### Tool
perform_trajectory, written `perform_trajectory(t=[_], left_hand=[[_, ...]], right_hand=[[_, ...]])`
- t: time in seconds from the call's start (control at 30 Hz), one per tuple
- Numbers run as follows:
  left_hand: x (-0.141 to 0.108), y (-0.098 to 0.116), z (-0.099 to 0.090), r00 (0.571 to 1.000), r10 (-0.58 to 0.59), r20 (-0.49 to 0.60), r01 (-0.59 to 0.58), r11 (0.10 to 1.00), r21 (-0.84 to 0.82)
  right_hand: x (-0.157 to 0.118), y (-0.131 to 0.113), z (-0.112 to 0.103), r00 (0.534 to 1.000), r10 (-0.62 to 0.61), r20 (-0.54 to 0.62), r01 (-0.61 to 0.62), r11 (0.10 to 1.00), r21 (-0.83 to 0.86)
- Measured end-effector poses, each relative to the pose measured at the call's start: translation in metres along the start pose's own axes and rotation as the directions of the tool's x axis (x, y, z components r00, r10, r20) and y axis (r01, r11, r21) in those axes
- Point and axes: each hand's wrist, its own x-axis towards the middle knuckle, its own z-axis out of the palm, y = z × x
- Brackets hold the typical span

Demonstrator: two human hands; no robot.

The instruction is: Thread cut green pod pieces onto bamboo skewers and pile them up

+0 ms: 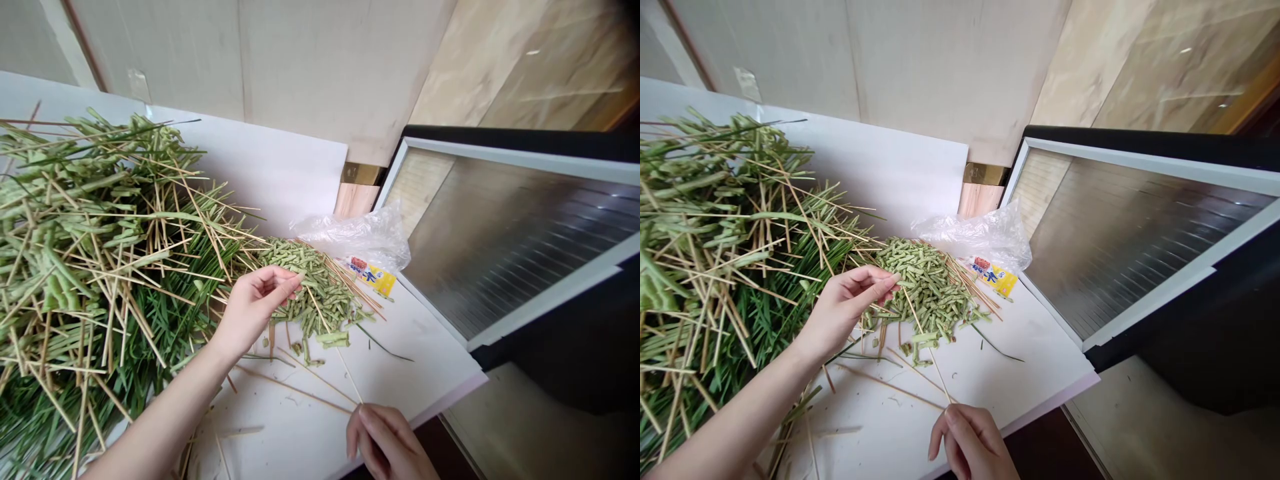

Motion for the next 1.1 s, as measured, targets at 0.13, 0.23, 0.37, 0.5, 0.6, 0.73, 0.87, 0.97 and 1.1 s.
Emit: perform_trajectory(t=[0.13,0.23,0.37,0.5,0.6,0.73,0.87,0.97,1.1], left_hand=[[-0.0019,0.0005,0.0035,0.999,0.015,0.032,-0.017,0.998,0.052],[-0.0032,-0.0022,0.0053,0.998,0.036,0.045,-0.04,0.995,0.096],[-0.0037,-0.005,0.0051,0.999,0.038,0.01,-0.038,0.994,0.101],[-0.0033,-0.0037,0.0045,0.999,0.044,-0.018,-0.042,0.995,0.096],[-0.0032,-0.0024,0.0046,0.998,0.052,-0.036,-0.049,0.995,0.087],[-0.0035,-0.0021,0.0046,0.998,0.052,-0.037,-0.048,0.995,0.083],[-0.0035,-0.0025,0.0048,0.998,0.046,-0.046,-0.042,0.996,0.079],[-0.003,-0.0027,0.0056,0.998,0.042,-0.048,-0.038,0.996,0.08],[-0.0034,-0.0031,0.0063,0.998,0.043,-0.04,-0.04,0.996,0.08]], right_hand=[[0.0008,0.0013,-0.0014,1.0,-0.005,-0.001,0.005,1.0,-0.013],[0.0001,0.0009,-0.0018,1.0,-0.013,-0.016,0.013,1.0,-0.016],[0.0013,0.0042,-0.0034,0.999,-0.034,-0.017,0.034,0.999,-0.009],[0.0053,0.0095,-0.0056,0.996,-0.082,0.025,0.082,0.997,0.009],[0.0047,0.0081,-0.0048,0.997,-0.07,0.019,0.07,0.998,-0.002],[-0.0001,0.0022,-0.0013,0.999,-0.024,-0.026,0.024,1.0,-0.014],[-0.0019,0.0008,-0.0006,0.999,-0.023,-0.024,0.023,0.999,-0.026],[-0.0002,0.0022,-0.002,1.0,-0.022,-0.022,0.021,0.999,-0.033],[0.0036,0.0087,-0.0048,0.998,-0.054,0.01,0.054,0.999,-0.004]])
